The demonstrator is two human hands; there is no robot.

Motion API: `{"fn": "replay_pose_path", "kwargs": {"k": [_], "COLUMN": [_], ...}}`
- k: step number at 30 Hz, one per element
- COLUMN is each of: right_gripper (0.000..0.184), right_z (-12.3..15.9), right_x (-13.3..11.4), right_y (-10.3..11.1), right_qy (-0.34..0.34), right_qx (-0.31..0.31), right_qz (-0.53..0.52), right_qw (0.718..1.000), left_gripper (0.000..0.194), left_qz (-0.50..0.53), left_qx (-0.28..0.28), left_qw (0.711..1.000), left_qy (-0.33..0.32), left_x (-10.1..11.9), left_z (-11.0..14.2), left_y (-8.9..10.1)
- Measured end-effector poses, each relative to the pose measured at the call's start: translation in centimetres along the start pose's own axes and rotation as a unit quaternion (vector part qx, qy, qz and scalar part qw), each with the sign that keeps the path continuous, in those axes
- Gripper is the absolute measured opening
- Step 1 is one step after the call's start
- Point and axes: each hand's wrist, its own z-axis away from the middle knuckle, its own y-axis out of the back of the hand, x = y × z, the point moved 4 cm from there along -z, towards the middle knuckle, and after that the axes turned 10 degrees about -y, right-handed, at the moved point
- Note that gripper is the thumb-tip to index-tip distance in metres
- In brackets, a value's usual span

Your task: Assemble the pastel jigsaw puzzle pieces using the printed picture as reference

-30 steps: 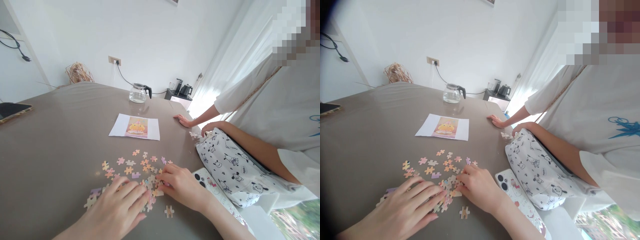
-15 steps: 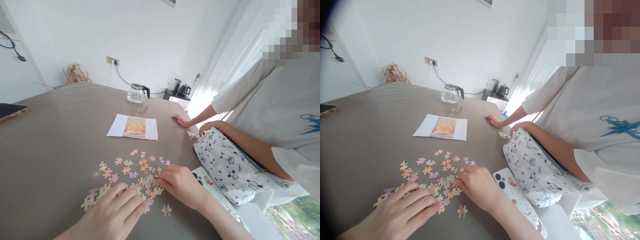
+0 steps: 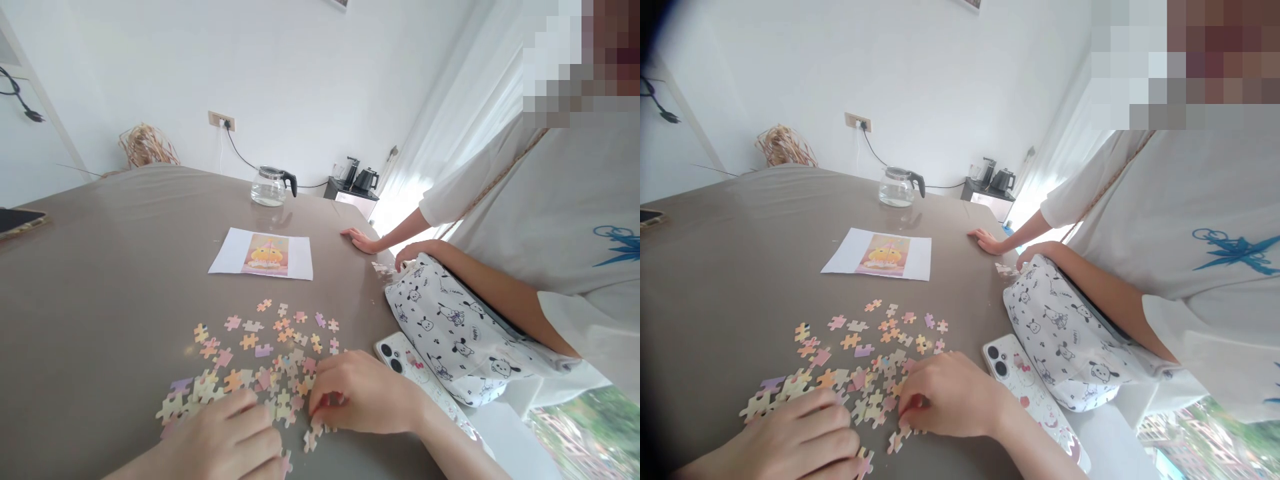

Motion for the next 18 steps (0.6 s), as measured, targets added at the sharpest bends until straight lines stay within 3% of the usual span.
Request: {"fn": "replay_pose_path", "kwargs": {"k": [3,6,11,18], "right_gripper": [0.005,0.006,0.005,0.006], "right_z": [-0.2,-0.2,-0.3,-0.1], "right_x": [0.3,0.7,0.8,0.5], "right_y": [0.2,0.7,0.5,0.5], "right_qy": [-0.030,-0.066,-0.069,-0.049], "right_qx": [0.027,0.052,0.064,0.065], "right_qz": [0.021,0.062,0.143,0.177], "right_qw": [0.999,0.995,0.985,0.981], "left_gripper": [0.030,0.027,0.027,0.038], "left_qz": [-0.016,-0.049,-0.037,0.008], "left_qx": [0.029,0.013,-0.012,0.025], "left_qw": [0.997,0.991,0.988,0.986], "left_qy": [0.070,0.121,0.147,0.166], "left_x": [-1.1,-1.8,-1.9,-2.1], "left_z": [-0.3,0.0,0.5,-0.1], "left_y": [0.4,0.1,-0.6,-0.2]}}
